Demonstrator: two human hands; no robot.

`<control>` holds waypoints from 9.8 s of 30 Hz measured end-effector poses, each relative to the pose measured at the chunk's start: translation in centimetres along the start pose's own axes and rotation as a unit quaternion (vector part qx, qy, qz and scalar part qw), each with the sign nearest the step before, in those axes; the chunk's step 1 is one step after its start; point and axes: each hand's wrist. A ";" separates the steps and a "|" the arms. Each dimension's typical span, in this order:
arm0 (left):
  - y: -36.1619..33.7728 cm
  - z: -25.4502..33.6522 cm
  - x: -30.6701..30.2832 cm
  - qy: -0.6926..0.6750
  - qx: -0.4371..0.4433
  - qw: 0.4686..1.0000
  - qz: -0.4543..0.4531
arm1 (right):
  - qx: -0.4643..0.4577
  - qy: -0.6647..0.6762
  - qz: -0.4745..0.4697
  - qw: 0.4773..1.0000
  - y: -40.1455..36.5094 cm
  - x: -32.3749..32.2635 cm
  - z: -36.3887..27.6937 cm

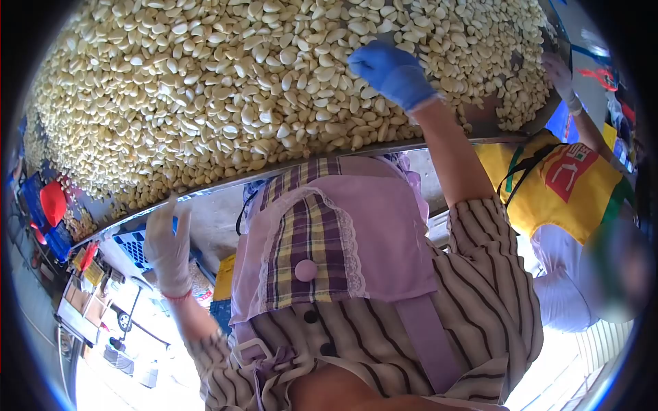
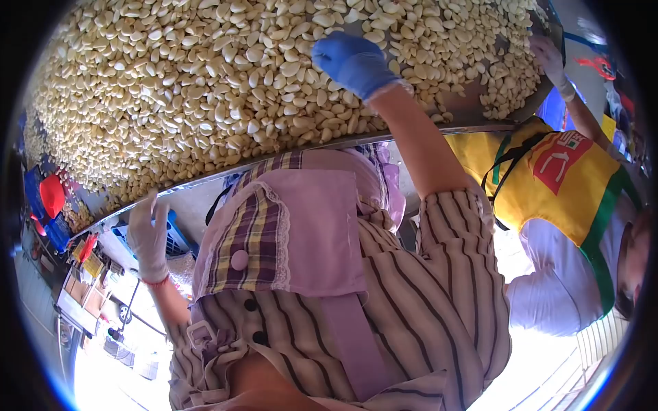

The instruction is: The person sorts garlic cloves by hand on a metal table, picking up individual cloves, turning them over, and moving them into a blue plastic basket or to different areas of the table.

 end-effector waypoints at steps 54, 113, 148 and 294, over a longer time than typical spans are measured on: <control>17.1 18.9 16.0 -0.299 0.045 0.953 0.013 | 0.312 0.704 0.262 0.582 -2.9 -2.1 4.7; 33.3 18.4 13.8 -0.831 -0.287 0.399 -0.261 | 0.267 0.795 0.241 0.488 2.0 -10.1 2.9; 18.1 20.4 17.3 -0.110 0.175 0.978 0.028 | 0.011 -0.024 0.366 0.930 -0.5 0.1 2.9; 8.6 9.4 11.3 -0.135 -0.198 0.958 0.156 | -0.009 0.373 0.124 0.919 -3.2 -2.0 0.9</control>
Point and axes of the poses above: each hand's wrist, its own y-axis towards the middle knuckle, its own x-axis out of the palm, z = x × y, and after that the axes turned 15 degrees about z, right-handed
